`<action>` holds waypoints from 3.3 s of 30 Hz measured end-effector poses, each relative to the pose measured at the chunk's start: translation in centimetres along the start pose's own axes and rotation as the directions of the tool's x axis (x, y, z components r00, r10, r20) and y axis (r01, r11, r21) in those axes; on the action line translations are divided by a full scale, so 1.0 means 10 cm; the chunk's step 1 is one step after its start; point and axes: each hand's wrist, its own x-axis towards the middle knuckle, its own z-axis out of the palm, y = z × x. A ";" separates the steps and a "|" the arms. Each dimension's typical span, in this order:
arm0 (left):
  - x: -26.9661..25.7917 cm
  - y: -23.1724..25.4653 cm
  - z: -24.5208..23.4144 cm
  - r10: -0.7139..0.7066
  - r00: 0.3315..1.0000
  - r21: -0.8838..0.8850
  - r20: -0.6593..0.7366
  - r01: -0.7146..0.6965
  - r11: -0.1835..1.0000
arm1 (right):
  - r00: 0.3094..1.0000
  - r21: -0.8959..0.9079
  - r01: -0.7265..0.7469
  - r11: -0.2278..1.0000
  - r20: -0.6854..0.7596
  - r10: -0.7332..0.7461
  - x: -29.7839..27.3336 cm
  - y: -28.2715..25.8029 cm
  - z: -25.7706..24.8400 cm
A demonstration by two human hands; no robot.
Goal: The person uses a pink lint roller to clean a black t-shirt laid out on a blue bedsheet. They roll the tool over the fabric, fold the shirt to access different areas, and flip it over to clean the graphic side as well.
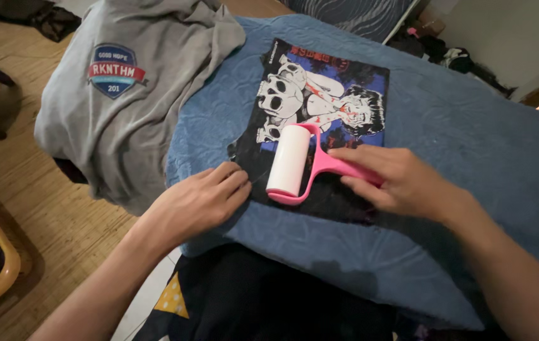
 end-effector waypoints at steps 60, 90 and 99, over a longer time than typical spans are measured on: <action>0.50 0.01 0.69 -0.609 0.793 0.008 -0.009 0.609 0.793 | 0.947 -0.296 -0.314 0.902 -0.025 0.322 -0.49 0.18 -0.68; 0.76 -0.94 0.77 -0.797 0.597 -0.310 0.091 0.778 0.547 | 0.983 -0.180 -0.154 0.972 0.072 0.169 0.13 0.78 -0.59; 1.24 -1.27 1.03 -0.885 0.429 -0.414 0.181 0.850 0.327 | 0.984 -0.154 -0.170 0.973 0.024 0.176 0.11 0.94 -0.64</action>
